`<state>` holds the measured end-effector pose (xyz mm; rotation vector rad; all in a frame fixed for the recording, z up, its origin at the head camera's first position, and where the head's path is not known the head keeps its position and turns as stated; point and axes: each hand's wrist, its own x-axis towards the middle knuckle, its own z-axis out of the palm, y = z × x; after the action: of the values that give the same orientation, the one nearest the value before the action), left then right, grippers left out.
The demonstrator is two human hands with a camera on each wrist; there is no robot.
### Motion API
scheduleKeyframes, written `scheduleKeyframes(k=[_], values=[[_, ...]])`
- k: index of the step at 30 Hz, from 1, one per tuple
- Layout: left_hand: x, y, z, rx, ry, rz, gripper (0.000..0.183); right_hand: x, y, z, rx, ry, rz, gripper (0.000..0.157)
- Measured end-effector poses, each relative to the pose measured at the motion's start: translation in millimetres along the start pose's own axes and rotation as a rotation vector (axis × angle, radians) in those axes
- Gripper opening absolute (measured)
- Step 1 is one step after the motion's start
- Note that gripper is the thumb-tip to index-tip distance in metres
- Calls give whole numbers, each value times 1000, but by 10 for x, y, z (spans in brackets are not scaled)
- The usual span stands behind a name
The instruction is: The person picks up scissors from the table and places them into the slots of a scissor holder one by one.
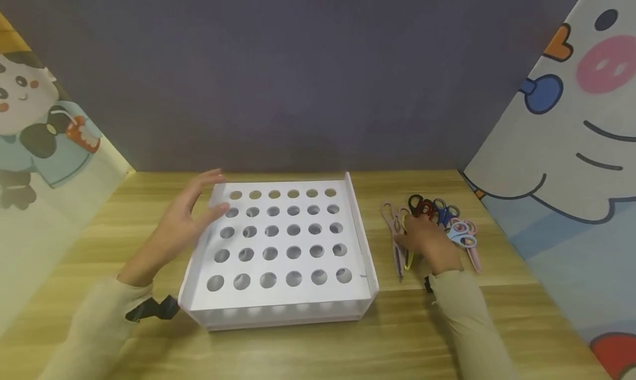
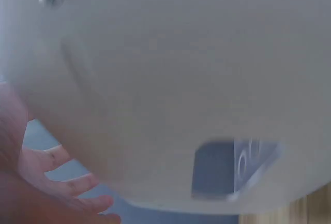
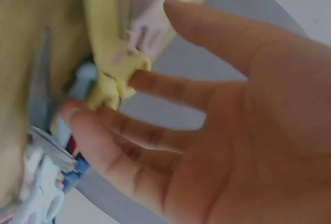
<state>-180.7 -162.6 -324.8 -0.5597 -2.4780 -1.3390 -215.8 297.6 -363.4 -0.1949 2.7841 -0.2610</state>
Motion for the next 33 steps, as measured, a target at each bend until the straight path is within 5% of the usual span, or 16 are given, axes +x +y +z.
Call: scheduleKeyframes(k=[7, 14, 25, 29, 33], values=[[-45, -23, 120, 73, -144, 43, 51, 97, 75, 27, -2, 81, -51, 41], [-64, -76, 111, 92, -159, 50, 50, 116, 107, 24, 6, 114, -65, 27], [-58, -66, 116, 113, -141, 47, 46, 92, 81, -37, 61, 176, -1, 72], [-55, -71, 115, 123, -139, 49, 45, 97, 77, -38, 36, 236, -27, 52], [-56, -68, 113, 125, -141, 52, 44, 95, 78, -2, 23, 391, -75, 39]])
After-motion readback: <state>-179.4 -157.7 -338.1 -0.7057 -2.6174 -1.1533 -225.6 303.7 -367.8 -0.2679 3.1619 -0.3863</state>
